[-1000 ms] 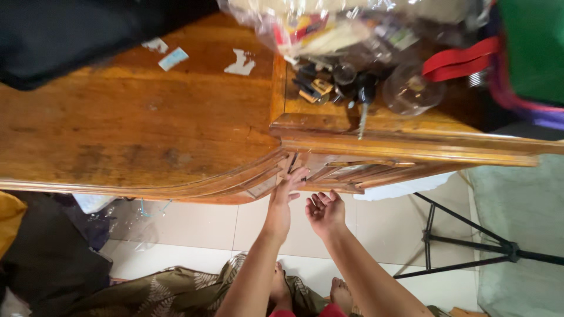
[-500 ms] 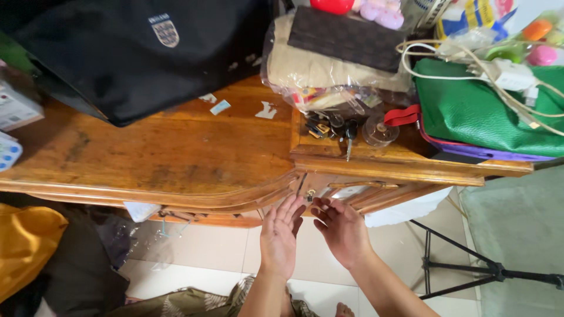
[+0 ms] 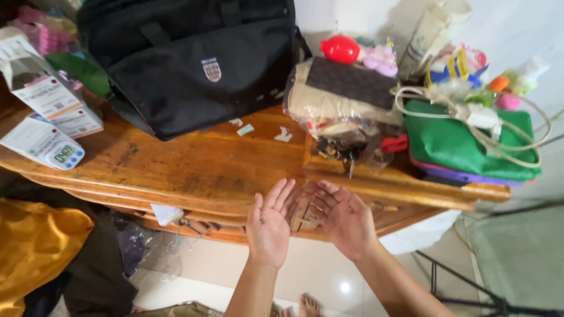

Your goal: The person opens a wooden cabinet and removes various items one by one, including bottles, containers, a wallet, a pouch, and a charger, placing them on the cabinet surface.

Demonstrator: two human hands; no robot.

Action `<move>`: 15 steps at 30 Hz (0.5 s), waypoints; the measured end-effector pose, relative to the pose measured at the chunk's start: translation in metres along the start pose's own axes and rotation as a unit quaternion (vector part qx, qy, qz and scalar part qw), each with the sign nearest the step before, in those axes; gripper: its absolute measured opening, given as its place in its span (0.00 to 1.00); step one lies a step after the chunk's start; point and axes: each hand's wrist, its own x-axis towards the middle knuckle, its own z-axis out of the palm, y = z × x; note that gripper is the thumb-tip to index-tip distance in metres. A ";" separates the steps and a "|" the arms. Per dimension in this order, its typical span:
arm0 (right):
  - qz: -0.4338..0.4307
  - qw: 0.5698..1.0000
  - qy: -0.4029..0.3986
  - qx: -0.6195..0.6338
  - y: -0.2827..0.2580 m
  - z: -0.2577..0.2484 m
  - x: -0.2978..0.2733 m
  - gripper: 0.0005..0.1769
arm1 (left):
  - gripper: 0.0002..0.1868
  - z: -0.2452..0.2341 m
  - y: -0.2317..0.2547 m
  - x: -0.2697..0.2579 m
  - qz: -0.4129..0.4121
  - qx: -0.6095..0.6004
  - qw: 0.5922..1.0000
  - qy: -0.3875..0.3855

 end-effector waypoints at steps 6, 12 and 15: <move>0.039 0.997 -0.063 0.008 -0.028 0.032 0.013 0.27 | 0.39 0.027 0.011 0.017 0.004 -0.038 0.999 -0.007; 0.041 0.994 -0.096 0.010 -0.033 0.048 0.029 0.27 | 0.39 0.034 0.021 0.030 0.069 -0.020 0.997 -0.035; 0.040 0.995 -0.095 0.000 -0.031 0.055 0.037 0.27 | 0.39 0.033 0.031 0.037 0.071 -0.029 0.997 -0.030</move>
